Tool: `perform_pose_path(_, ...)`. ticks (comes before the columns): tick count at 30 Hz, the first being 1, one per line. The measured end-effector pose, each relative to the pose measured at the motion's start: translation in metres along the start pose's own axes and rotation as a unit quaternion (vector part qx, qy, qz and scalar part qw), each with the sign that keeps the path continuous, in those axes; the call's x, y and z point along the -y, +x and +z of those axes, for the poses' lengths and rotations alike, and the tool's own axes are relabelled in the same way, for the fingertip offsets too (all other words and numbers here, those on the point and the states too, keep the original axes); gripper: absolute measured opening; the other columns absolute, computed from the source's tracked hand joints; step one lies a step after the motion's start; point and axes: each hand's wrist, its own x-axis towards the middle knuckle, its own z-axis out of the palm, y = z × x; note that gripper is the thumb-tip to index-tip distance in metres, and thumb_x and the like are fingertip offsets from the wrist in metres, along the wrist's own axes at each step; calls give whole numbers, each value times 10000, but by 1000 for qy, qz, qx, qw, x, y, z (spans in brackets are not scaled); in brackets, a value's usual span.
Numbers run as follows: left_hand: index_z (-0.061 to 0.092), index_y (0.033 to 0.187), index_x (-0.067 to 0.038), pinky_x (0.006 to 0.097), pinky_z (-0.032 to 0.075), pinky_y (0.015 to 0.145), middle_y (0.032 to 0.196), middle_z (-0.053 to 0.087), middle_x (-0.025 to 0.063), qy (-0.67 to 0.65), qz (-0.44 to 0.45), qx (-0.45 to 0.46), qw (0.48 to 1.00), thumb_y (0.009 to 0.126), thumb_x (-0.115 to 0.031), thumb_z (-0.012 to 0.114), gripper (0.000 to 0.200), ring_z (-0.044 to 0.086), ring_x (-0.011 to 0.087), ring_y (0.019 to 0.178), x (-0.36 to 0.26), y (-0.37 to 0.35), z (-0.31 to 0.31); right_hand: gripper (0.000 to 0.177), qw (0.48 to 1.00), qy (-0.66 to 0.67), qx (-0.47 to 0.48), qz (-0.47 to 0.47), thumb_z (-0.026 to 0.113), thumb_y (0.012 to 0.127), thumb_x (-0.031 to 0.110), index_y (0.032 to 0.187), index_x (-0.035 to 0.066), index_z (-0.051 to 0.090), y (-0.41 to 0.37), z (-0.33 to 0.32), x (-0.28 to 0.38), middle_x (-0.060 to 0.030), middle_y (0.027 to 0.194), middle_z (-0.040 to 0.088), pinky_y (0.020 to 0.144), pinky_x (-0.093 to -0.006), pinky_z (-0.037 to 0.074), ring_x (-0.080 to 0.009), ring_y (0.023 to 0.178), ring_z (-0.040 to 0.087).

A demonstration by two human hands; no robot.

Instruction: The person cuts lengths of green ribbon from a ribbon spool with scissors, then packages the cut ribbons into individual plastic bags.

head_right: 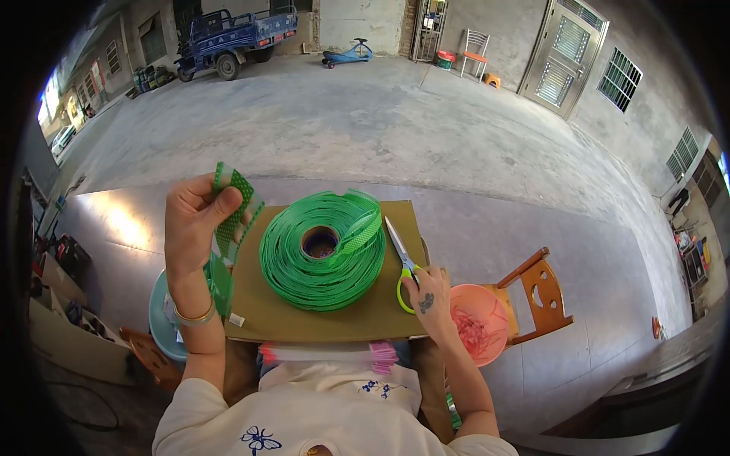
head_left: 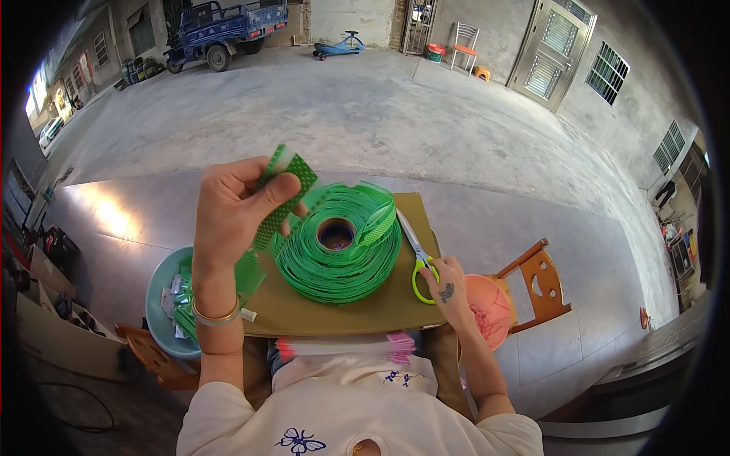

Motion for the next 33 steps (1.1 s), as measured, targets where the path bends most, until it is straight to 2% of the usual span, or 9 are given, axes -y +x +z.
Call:
perform_pose_path(2, 636, 848, 43, 196, 423, 436, 644, 624, 60, -14, -16, 40, 999, 824, -85, 634, 130, 558, 80, 524, -7, -2, 22, 330, 982, 181, 7, -56, 657, 786, 230, 980, -25, 581, 28, -36, 49, -161, 881, 604, 745, -351, 460, -297, 846, 580)
perform_pose_path(4, 631, 834, 48, 198, 431, 438, 653, 618, 53, 48, -26, 83, 995, 817, -59, 635, 109, 565, 78, 538, -7, -3, 49, 259, 868, 491, 22, -66, 658, 797, 205, 925, -15, 604, 39, -61, 92, -161, 988, 609, 755, -307, 460, -212, 886, 607)
perform_pose_path(8, 631, 818, 50, 202, 446, 476, 663, 614, 34, 219, 31, 127, 967, 806, -60, 651, 112, 563, 61, 569, 8, 3, 69, 143, 871, 469, -103, -105, 659, 788, 104, 854, -15, 616, 59, -92, 156, -106, 847, 642, 684, -265, 467, -139, 789, 618)
perform_pose_path(14, 613, 948, 57, 221, 449, 637, 773, 659, 35, 15, -123, 233, 965, 801, -103, 661, 222, 560, 41, 699, 34, 11, 21, 63, 913, 356, -153, -124, 648, 780, 20, 815, -17, 613, 82, -78, 166, -55, 656, 628, 589, -228, 464, -113, 596, 600)
perform_pose_path(20, 610, 961, 48, 221, 462, 678, 812, 661, 66, 45, -214, 341, 914, 812, -90, 642, 206, 612, 86, 743, 51, -8, -31, 85, 881, 406, -214, -118, 634, 816, 53, 806, -24, 599, 93, -72, 172, -54, 675, 614, 568, -207, 459, -84, 609, 587)
perform_pose_path(23, 615, 935, 46, 214, 474, 654, 798, 659, 81, 67, -341, 301, 888, 829, -89, 614, 173, 627, 109, 710, 23, -7, -48, 108, 861, 455, -197, -110, 620, 839, 72, 814, -29, 592, 95, -73, 181, -47, 694, 609, 557, -199, 458, -81, 614, 584)
perform_pose_path(26, 595, 948, 54, 204, 480, 566, 755, 656, 96, 144, -179, 305, 924, 845, -82, 581, 171, 623, 109, 626, 9, -1, -78, 135, 827, 532, -164, -80, 611, 853, 97, 830, -33, 584, 95, -69, 193, -41, 707, 603, 548, -198, 460, -84, 613, 581)
perform_pose_path(29, 573, 971, 50, 196, 474, 526, 720, 655, 107, 98, -178, 235, 951, 857, -86, 565, 178, 617, 102, 600, -14, 6, -88, 158, 791, 592, -143, -62, 602, 863, 123, 842, -32, 578, 97, -63, 197, -37, 704, 595, 529, -202, 462, -83, 604, 575)
perform_pose_path(33, 571, 935, 44, 236, 509, 615, 745, 651, 97, 151, -297, 263, 906, 846, -138, 610, 207, 637, 147, 671, -46, 18, -55, 169, 759, 632, -153, -23, 589, 872, 150, 850, -17, 583, 108, -66, 183, -39, 710, 597, 504, -210, 465, -87, 584, 571)
